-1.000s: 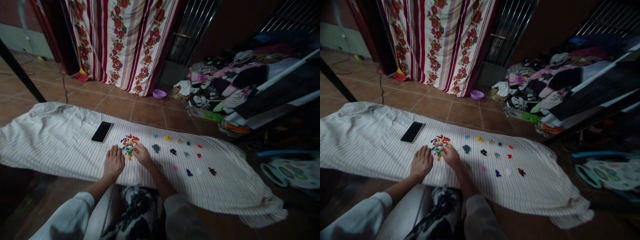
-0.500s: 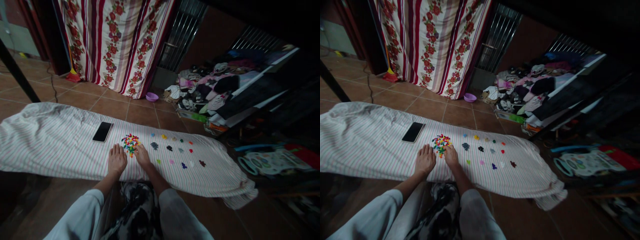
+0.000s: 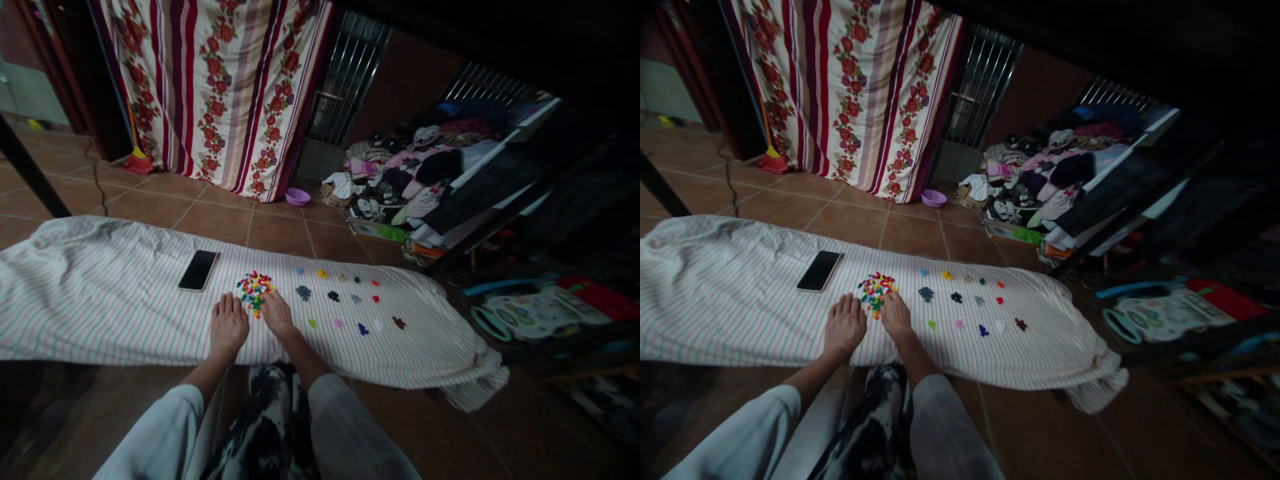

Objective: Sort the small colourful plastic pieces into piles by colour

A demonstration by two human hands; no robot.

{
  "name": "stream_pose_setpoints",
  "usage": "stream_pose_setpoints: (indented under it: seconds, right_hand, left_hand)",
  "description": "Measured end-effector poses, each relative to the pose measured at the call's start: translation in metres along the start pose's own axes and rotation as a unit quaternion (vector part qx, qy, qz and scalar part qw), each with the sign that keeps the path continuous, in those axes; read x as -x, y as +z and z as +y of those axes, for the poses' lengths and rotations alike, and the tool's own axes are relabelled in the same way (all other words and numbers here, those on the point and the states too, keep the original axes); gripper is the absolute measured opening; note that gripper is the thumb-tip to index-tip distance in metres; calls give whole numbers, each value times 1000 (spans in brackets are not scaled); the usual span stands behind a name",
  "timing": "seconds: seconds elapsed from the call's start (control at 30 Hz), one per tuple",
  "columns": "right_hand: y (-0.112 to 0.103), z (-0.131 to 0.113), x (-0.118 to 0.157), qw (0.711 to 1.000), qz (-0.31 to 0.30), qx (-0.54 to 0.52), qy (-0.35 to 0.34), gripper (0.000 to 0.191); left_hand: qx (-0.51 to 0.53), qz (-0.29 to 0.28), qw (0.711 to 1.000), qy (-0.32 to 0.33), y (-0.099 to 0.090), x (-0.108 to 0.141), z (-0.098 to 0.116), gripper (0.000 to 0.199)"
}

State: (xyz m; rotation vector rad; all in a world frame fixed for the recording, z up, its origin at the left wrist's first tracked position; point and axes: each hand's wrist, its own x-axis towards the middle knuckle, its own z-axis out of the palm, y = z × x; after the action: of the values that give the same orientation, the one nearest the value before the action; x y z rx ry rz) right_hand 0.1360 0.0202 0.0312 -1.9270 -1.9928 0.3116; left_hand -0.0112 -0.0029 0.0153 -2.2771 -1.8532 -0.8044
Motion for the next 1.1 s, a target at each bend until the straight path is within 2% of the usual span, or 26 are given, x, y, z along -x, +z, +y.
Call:
stream_pose_setpoints:
  seconds: [0.3,0.57,0.67,0.8,0.9,1.0,1.1]
  right_hand:
    - [4,4,8,997,55,-34,-44,15]
    - [3,10,8,980,93,-173,-27,12]
    - [4,13,2,953,98,-287,12,9]
    - [5,19,-5,880,74,-456,107,12]
    - [1,25,-8,836,67,-528,131,22]
    - [-9,33,-10,819,83,-551,137,27]
    - [-21,46,-12,818,98,-548,143,29]
  left_hand:
    - [-19,-18,1000,2,-1,-1,1,41]
    - [-54,13,998,33,-3,0,1,35]
    - [-69,24,997,37,0,0,1,33]
    - [-79,19,996,34,3,0,0,32]
    - [-83,14,996,30,5,0,0,32]
    - [-86,11,996,23,5,-1,0,31]
    - [-87,13,996,25,5,0,0,31]
